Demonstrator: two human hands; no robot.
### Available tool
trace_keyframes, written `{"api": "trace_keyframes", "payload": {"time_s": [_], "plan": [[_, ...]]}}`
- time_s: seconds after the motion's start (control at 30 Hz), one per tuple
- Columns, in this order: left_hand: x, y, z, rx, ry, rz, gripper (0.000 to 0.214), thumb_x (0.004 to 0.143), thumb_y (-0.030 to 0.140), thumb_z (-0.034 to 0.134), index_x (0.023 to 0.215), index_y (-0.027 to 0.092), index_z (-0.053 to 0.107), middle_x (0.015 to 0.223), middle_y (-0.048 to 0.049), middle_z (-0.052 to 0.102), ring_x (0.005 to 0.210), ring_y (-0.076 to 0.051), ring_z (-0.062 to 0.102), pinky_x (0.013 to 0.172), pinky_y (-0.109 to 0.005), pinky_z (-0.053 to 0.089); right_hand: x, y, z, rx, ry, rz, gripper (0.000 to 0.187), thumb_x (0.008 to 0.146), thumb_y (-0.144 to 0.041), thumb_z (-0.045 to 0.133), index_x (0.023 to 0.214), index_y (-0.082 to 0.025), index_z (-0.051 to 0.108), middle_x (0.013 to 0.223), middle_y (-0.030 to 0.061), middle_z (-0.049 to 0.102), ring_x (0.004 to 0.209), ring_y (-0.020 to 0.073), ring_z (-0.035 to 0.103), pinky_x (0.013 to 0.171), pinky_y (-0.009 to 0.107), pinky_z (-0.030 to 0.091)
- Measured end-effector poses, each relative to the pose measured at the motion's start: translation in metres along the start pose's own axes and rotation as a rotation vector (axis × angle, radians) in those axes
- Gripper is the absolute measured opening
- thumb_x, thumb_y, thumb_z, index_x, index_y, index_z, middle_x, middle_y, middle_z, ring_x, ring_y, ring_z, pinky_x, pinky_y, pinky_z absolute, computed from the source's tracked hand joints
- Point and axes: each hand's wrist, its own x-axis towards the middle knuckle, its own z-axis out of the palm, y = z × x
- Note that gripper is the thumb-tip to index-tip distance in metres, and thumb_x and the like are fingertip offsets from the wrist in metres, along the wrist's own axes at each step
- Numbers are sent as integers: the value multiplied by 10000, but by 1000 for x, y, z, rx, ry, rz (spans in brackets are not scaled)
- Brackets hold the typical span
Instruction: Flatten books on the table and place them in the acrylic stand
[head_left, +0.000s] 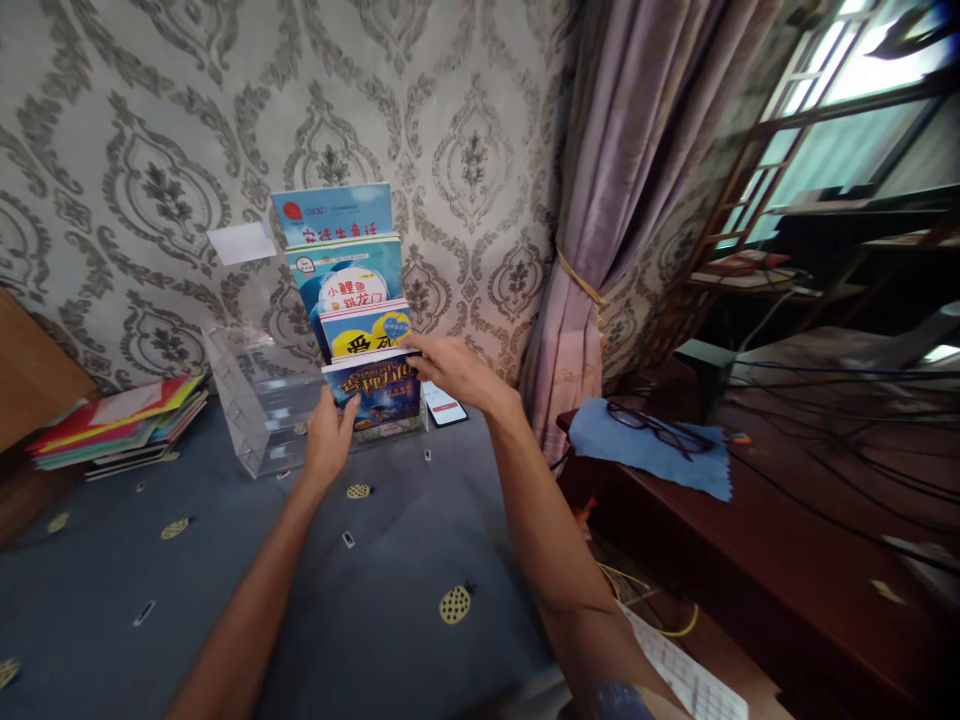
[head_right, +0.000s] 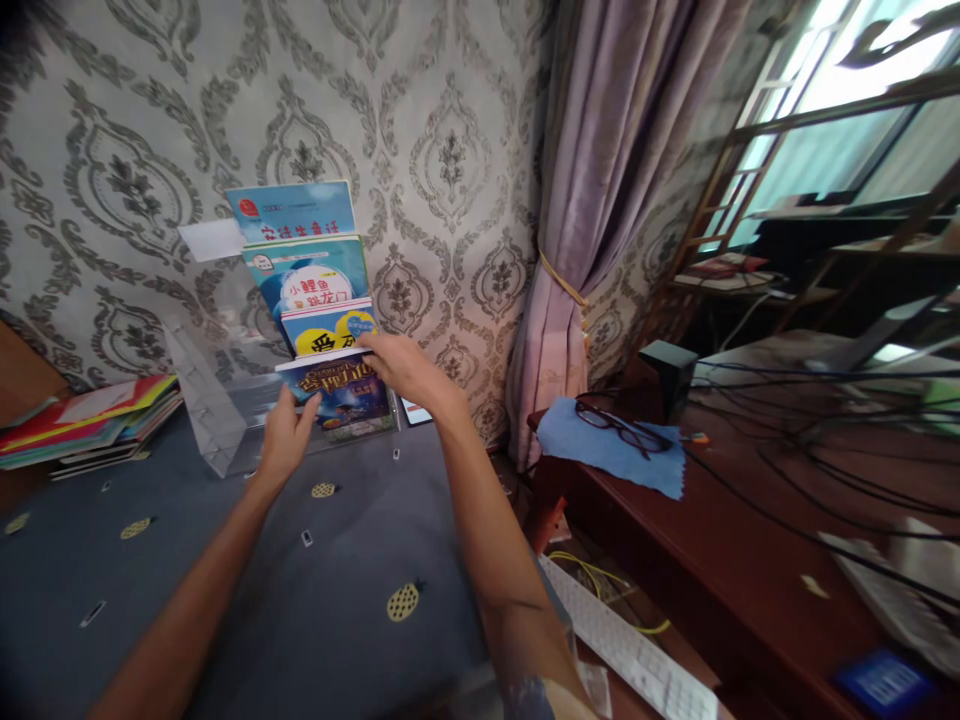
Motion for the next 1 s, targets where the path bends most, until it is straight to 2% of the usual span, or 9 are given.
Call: {"api": "trace_keyframes", "payload": {"time_s": [0.13, 0.33, 0.47, 0.6, 0.73, 0.87, 1.0], "plan": [[2, -1, 4, -26, -15, 7, 246, 932, 453, 469, 1001, 222, 512, 882, -56, 661, 740, -204, 637, 692, -318, 484, 3, 7, 4, 9, -5, 28, 213, 948, -123, 486, 1092, -177, 633, 906, 41, 682, 814, 187, 619, 766, 283, 437], [0, -4, 8, 80, 6, -2, 216, 934, 434, 472, 866, 229, 474, 771, -17, 600, 709, -195, 594, 676, -294, 452, 5, 20, 13, 34, -36, 68, 212, 944, -111, 490, 1085, -160, 641, 920, 53, 687, 798, 173, 630, 778, 273, 451], [-1, -6, 10, 182, 23, 58, 178, 942, 381, 468, 860, 223, 472, 837, -42, 603, 808, -215, 604, 746, -323, 475, 6, 25, 18, 72, -74, 128, 243, 949, -111, 469, 1111, -175, 638, 893, 35, 679, 706, 152, 630, 758, 276, 474], [-4, -8, 11, 266, 26, 30, 137, 941, 315, 487, 1017, 200, 485, 940, -77, 644, 842, -238, 634, 739, -338, 492, 8, 27, 23, 100, -113, 174, 239, 944, -107, 466, 1101, -188, 627, 880, 23, 669, 652, 143, 638, 729, 268, 484], [-6, -8, 11, 312, 38, 12, 315, 943, 281, 499, 1234, 187, 423, 1058, -111, 662, 917, -265, 664, 746, -354, 514, 10, 29, 27, 103, -117, 166, 225, 945, -115, 467, 1091, -193, 619, 927, 26, 672, 659, 140, 637, 733, 262, 474], [-5, -6, 11, 370, 42, 19, 350, 951, 266, 495, 1276, 167, 408, 1155, -155, 652, 985, -284, 669, 765, -360, 520, 11, 30, 31, 53, -107, 147, 228, 948, -110, 467, 1101, -184, 620, 957, 37, 662, 709, 146, 624, 767, 266, 460], [-5, -1, 11, 448, -24, -47, 305, 972, 255, 449, 1249, 128, 425, 1105, -175, 683, 944, -296, 690, 734, -352, 509, 13, 30, 37, -101, -56, 135, 229, 951, -135, 498, 1129, -164, 639, 1032, 90, 638, 900, 197, 602, 856, 297, 442]]}}
